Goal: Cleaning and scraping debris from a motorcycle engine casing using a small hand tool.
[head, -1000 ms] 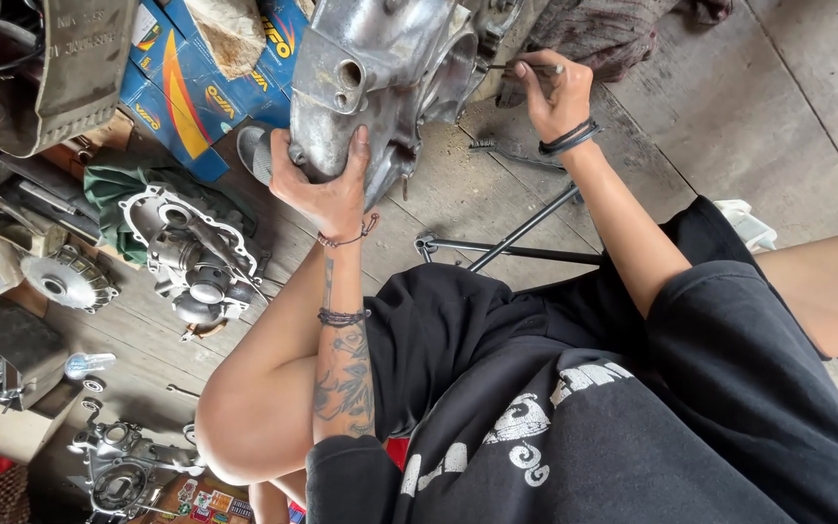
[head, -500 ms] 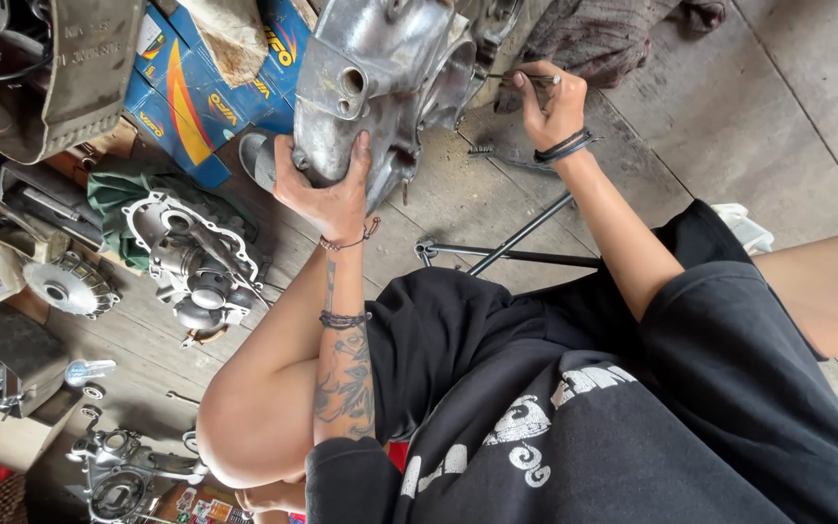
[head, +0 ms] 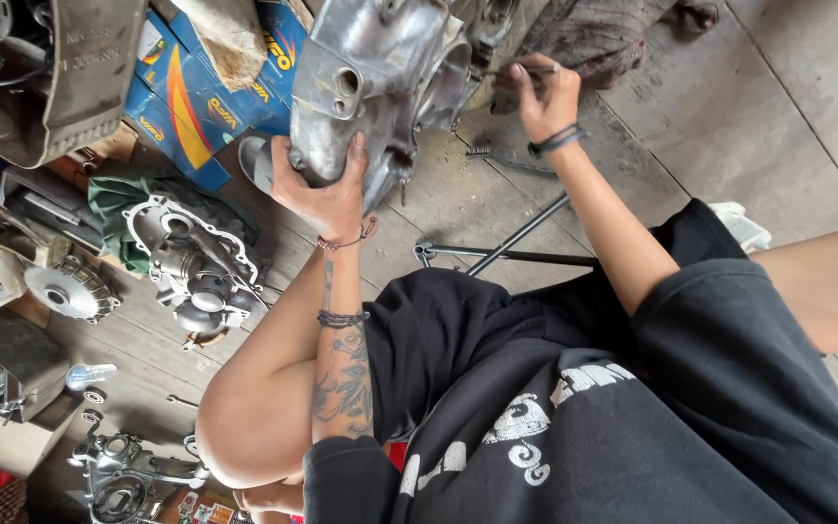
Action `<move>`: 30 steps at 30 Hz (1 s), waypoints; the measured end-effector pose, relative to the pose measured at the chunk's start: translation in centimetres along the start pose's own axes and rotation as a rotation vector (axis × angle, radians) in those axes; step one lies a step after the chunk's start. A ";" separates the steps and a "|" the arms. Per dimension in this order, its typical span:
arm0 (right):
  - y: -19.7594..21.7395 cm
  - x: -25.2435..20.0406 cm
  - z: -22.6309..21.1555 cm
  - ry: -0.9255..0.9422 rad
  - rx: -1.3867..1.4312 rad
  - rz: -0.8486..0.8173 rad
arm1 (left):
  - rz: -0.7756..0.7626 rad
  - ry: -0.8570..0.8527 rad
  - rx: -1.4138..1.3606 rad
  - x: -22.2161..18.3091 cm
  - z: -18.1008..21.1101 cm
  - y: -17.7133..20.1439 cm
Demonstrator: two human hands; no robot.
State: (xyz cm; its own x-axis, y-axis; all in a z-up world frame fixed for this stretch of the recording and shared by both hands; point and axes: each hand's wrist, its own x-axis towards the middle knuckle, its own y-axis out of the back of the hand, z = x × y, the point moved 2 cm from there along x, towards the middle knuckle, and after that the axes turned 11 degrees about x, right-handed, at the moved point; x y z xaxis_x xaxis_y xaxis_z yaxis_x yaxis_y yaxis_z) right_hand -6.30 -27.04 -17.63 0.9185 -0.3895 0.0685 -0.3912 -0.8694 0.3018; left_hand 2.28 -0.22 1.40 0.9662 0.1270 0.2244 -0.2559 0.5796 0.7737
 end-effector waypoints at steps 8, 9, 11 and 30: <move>-0.9 0.5 -0.9 0.002 0.101 -0.006 | 0.028 -0.049 0.016 0.1 -0.1 0.0; -1.3 0.5 -0.7 0.012 0.131 0.014 | 0.030 -0.052 0.014 0.0 -0.2 0.0; -1.6 0.4 -1.4 0.027 0.142 0.005 | 0.024 -0.048 0.022 0.0 0.1 0.1; -1.5 -1.9 -5.3 0.280 -0.082 0.088 | 0.033 -0.026 0.032 -0.1 -0.1 0.0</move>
State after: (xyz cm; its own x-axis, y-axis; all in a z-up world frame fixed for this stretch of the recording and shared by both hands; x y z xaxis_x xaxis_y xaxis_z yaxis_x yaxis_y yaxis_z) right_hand -7.14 -23.38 -13.13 0.8659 -0.3533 0.3541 -0.4746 -0.8039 0.3585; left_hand 2.21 -0.15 1.27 0.9562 0.1241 0.2651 -0.2887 0.5490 0.7843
